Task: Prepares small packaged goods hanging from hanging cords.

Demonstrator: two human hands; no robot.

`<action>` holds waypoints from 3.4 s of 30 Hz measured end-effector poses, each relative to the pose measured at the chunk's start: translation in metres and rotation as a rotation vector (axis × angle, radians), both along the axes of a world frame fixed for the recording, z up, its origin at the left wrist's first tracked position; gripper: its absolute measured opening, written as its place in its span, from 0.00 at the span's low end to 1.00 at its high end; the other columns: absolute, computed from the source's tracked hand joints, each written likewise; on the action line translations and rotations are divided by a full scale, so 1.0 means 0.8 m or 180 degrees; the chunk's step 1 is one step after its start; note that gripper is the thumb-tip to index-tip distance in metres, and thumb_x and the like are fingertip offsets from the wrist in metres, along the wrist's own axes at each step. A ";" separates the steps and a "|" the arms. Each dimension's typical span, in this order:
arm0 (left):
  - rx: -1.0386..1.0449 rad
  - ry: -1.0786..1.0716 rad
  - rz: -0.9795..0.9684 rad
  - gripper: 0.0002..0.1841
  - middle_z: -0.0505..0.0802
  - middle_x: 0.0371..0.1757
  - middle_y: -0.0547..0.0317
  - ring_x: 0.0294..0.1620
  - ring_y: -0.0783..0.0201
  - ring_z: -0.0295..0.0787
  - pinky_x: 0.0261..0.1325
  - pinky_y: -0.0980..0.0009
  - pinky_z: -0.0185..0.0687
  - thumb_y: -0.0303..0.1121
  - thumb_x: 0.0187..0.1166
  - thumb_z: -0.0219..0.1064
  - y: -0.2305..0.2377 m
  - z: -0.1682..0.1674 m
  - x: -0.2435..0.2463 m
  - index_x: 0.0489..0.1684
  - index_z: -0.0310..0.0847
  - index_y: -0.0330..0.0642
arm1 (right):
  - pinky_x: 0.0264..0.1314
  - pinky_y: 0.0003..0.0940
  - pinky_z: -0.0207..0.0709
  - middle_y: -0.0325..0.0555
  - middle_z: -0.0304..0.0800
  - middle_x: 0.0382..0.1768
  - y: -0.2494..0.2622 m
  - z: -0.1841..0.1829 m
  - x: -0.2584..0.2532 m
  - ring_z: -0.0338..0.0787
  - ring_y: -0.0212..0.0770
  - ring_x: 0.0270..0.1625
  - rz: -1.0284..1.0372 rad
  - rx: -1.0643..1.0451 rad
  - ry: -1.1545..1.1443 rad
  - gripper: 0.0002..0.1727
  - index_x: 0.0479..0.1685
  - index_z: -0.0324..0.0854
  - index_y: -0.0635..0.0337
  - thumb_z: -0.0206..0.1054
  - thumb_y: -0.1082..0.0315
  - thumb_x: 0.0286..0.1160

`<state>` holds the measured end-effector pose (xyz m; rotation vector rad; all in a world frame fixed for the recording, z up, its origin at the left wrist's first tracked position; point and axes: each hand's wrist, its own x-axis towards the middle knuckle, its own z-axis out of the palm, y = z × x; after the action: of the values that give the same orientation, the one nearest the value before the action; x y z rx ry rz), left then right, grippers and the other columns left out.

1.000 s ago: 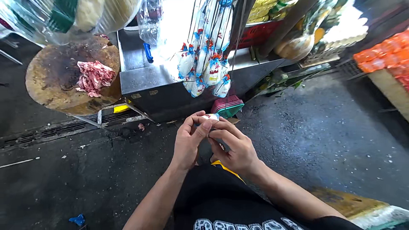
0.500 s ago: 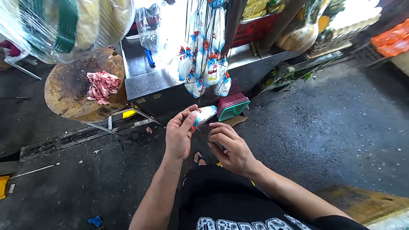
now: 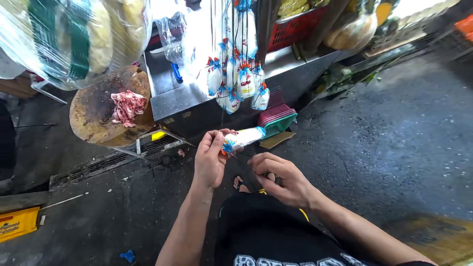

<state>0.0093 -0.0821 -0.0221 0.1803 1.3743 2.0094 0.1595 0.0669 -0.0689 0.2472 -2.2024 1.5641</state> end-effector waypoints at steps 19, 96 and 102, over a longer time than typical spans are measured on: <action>-0.0096 0.0753 0.0172 0.13 0.89 0.64 0.50 0.59 0.58 0.91 0.63 0.57 0.89 0.30 0.92 0.44 0.035 -0.015 0.018 0.57 0.75 0.37 | 0.56 0.50 0.88 0.55 0.91 0.57 0.016 0.026 -0.011 0.92 0.49 0.57 -0.1841 0.1325 -0.0190 0.41 0.65 0.83 0.61 0.71 0.31 0.69; -0.0395 0.2965 0.0606 0.05 0.90 0.59 0.56 0.54 0.70 0.91 0.45 0.75 0.88 0.30 0.86 0.53 0.050 0.005 -0.028 0.45 0.71 0.40 | 0.24 0.16 0.63 0.26 0.71 0.20 0.041 0.035 -0.062 0.69 0.19 0.21 -0.0274 -0.1068 -0.0223 0.18 0.33 0.79 0.53 0.53 0.59 0.94; -0.0871 0.3031 0.0007 0.12 0.91 0.44 0.61 0.41 0.74 0.88 0.40 0.76 0.86 0.30 0.80 0.56 0.050 -0.005 -0.036 0.52 0.82 0.36 | 0.59 0.27 0.80 0.37 0.84 0.50 0.048 0.030 -0.071 0.84 0.28 0.54 -0.0227 -0.1041 0.0161 0.18 0.38 0.83 0.55 0.53 0.57 0.94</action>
<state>-0.0195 -0.0420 -0.0263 1.1103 2.1788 1.7452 0.1031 0.1052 -0.0451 0.1059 -1.8598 1.8232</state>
